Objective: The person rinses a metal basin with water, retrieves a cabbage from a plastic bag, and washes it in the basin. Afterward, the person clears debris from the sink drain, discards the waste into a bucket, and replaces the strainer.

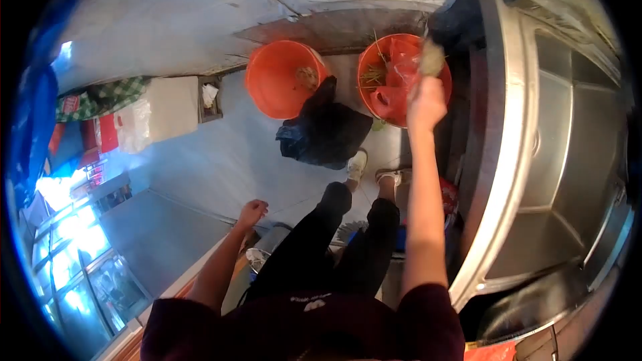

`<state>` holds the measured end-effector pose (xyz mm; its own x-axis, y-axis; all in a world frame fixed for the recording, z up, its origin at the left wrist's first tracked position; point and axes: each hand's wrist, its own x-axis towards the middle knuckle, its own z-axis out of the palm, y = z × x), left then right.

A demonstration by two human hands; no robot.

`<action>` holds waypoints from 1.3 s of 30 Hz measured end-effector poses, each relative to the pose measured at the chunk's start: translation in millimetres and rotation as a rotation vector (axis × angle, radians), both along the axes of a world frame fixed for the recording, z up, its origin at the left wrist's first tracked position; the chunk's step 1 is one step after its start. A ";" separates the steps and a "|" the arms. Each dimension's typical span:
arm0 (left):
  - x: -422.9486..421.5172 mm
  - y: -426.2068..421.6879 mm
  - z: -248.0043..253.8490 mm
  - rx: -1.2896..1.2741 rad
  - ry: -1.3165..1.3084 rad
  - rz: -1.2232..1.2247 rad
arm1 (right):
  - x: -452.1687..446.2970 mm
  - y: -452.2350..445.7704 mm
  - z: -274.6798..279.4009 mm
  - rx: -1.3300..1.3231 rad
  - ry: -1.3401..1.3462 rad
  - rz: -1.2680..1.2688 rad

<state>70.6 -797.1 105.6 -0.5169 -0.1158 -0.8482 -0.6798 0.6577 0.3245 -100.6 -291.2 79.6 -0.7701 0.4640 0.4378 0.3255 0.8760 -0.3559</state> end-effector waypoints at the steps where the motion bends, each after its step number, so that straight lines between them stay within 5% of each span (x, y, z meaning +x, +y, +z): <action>1: 7.1 10.2 -1.6 0.057 0.039 0.047 | 19.3 10.1 -91.2 0.023 -0.315 0.145; 2: 14.8 20.6 -1.3 0.116 0.069 0.094 | 37.7 19.9 -179.8 0.030 -0.604 0.322; 5: 8.1 31.3 3.1 0.122 0.087 0.010 | 41.7 27.8 -192.3 -0.152 -0.372 0.197; 9: 26.2 40.0 1.5 0.143 -0.199 -0.028 | 29.8 27.2 -77.6 -0.264 -0.233 -0.011; 12: 23.0 46.0 3.7 0.048 -0.123 -0.028 | 80.3 14.7 -188.1 -0.019 -0.702 0.169; 14: 24.6 45.3 13.2 0.079 -0.117 0.000 | 96.8 4.3 -169.0 -0.111 -0.818 0.250; 20: -14.4 87.1 12.2 0.189 0.086 -0.206 | 73.5 -34.6 13.4 -0.487 -0.002 -0.123; 22: -49.4 130.1 24.9 0.262 0.223 -0.299 | 71.8 -41.5 86.9 -1.094 0.060 -0.231; 24: -94.3 201.4 65.2 0.358 0.342 -0.264 | 74.4 -43.8 132.8 -1.432 0.418 -0.112; 27: -146.8 320.0 141.1 0.577 0.556 -0.245 | 89.0 -12.2 208.1 -1.726 0.597 -0.024; 31: -167.4 433.3 218.2 0.809 0.604 -0.373 | 125.2 54.6 248.9 -1.685 0.521 -0.023; 34: -158.1 496.7 227.5 0.880 0.561 -0.569 | 158.8 110.0 263.0 -1.749 0.379 0.058; 39: -151.6 574.9 212.2 0.900 0.684 -0.532 | 176.6 188.6 226.3 -1.768 0.498 0.066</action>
